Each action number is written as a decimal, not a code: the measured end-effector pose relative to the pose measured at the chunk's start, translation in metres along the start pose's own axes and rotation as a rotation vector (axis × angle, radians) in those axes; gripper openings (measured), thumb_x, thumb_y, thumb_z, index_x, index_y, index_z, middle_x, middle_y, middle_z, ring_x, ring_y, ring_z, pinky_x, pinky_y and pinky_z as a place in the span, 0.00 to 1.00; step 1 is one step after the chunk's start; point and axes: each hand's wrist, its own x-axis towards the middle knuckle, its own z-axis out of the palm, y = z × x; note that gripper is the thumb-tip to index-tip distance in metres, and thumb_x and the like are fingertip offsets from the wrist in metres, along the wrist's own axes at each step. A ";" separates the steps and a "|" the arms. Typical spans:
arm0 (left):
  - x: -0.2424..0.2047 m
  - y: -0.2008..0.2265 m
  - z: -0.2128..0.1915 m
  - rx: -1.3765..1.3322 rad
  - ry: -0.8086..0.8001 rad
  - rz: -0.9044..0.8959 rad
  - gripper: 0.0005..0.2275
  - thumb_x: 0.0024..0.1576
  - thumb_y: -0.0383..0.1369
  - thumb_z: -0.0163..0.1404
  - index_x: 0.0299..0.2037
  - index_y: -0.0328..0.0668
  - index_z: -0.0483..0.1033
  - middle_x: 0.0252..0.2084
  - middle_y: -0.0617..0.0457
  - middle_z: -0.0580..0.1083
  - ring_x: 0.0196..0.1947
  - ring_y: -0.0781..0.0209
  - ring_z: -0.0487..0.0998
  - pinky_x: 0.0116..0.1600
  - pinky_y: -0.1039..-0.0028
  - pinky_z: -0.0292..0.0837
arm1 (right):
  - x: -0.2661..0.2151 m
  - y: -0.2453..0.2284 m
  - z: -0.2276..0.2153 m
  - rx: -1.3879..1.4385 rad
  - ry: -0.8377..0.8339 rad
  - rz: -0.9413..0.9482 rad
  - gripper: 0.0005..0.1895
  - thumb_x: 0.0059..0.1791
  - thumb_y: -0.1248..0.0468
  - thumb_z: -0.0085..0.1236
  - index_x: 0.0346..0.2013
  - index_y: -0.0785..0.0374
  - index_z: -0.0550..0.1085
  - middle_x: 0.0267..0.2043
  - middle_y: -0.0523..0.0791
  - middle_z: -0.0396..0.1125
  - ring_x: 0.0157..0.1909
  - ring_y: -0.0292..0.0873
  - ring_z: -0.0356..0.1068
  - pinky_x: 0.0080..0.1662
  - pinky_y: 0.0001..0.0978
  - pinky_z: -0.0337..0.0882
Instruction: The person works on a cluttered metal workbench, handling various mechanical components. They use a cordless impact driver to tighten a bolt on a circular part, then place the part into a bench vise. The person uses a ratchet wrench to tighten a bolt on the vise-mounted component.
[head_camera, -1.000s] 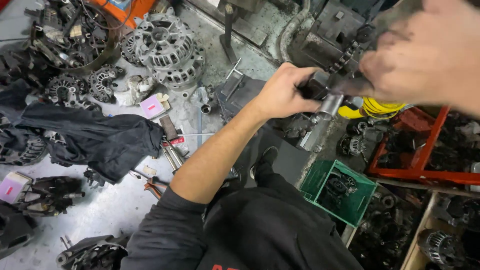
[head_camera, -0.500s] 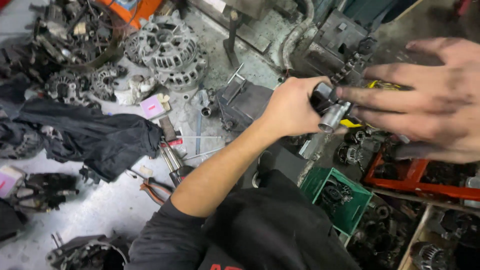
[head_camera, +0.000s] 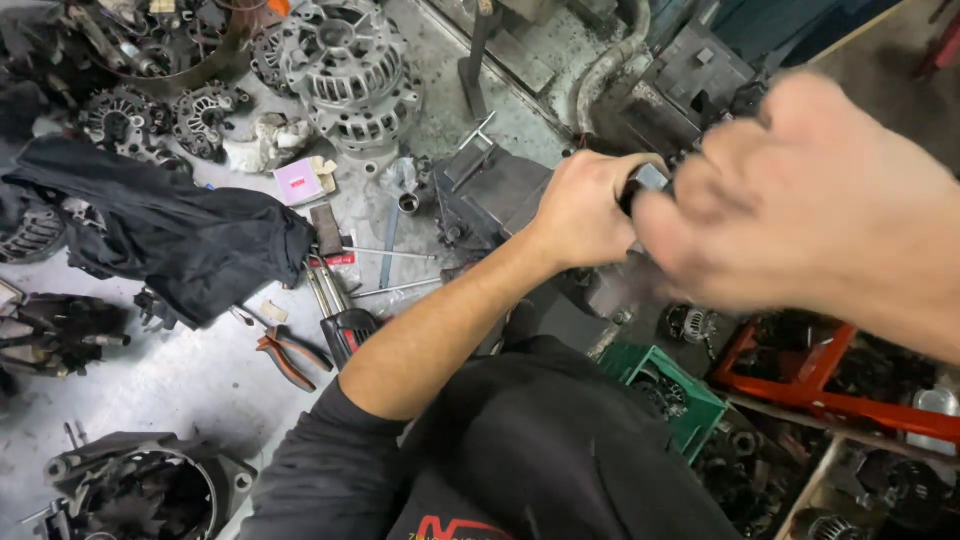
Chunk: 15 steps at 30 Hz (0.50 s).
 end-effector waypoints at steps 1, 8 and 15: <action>0.001 -0.001 0.001 0.025 -0.011 0.005 0.17 0.44 0.36 0.64 0.44 0.49 0.79 0.36 0.50 0.80 0.39 0.48 0.83 0.44 0.65 0.78 | 0.014 0.000 -0.006 0.055 -0.349 0.160 0.21 0.50 0.44 0.48 0.30 0.57 0.74 0.23 0.40 0.67 0.25 0.40 0.67 0.29 0.36 0.58; 0.014 0.041 -0.019 -0.010 -0.029 -0.117 0.22 0.34 0.45 0.69 0.34 0.44 0.79 0.28 0.48 0.78 0.31 0.46 0.81 0.38 0.62 0.76 | 0.000 0.033 0.048 -0.045 -0.561 0.179 0.24 0.55 0.51 0.54 0.65 0.52 0.74 0.22 0.44 0.71 0.24 0.44 0.71 0.28 0.39 0.72; 0.014 0.038 -0.017 -0.060 0.027 -0.095 0.21 0.38 0.43 0.68 0.39 0.45 0.80 0.32 0.46 0.79 0.34 0.45 0.82 0.41 0.63 0.77 | -0.021 0.052 0.048 0.073 -0.138 -0.035 0.38 0.38 0.34 0.49 0.61 0.40 0.71 0.67 0.45 0.69 0.51 0.49 0.71 0.53 0.48 0.70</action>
